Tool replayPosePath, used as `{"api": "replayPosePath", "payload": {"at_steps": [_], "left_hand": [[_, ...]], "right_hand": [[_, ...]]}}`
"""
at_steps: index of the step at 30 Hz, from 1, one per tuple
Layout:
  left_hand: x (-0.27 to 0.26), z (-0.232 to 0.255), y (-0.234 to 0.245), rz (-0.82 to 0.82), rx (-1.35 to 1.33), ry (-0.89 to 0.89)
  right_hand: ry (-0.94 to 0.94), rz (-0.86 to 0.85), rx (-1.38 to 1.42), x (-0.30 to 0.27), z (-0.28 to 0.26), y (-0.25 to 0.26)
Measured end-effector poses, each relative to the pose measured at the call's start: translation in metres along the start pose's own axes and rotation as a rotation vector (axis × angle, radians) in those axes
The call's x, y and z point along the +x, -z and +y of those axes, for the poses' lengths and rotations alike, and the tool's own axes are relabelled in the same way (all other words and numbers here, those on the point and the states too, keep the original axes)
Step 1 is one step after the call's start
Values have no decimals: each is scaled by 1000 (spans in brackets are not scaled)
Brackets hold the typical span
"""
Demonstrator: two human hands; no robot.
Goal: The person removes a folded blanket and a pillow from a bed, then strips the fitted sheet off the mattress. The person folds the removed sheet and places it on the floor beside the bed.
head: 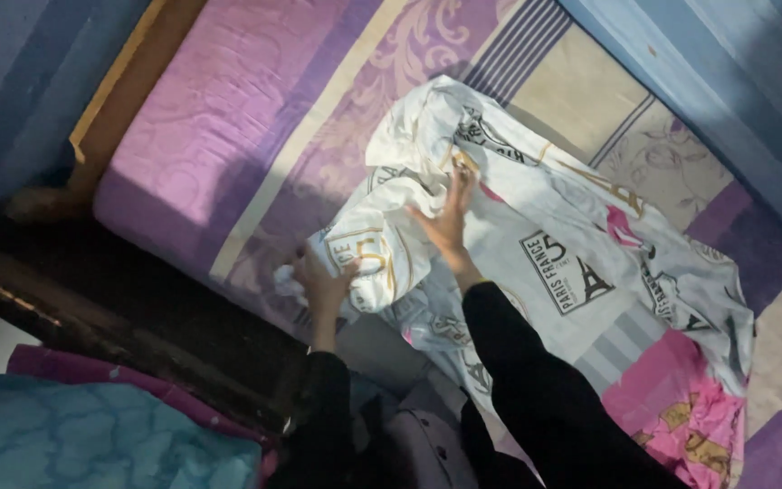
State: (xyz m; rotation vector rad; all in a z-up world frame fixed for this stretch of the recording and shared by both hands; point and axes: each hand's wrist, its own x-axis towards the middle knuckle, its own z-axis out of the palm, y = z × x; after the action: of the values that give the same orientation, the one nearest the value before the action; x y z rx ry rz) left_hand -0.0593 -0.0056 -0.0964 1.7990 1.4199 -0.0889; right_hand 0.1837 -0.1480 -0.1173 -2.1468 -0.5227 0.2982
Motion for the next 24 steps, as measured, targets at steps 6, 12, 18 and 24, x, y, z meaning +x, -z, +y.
{"api": "replayPosePath", "payload": {"at_steps": [6, 12, 18, 24], "left_hand": [[0, -7, -55, 118, 71, -27], [-5, 8, -87, 196, -212, -98], [-70, 31, -140, 182, -182, -333], [-158, 72, -185, 121, -222, -619]], "right_hand": [[-70, -242, -323, -3, 31, -59], [-21, -60, -21, -16, 55, -54], [-272, 98, 232, -39, 48, 33], [-289, 265, 466, -108, 64, 178]]}}
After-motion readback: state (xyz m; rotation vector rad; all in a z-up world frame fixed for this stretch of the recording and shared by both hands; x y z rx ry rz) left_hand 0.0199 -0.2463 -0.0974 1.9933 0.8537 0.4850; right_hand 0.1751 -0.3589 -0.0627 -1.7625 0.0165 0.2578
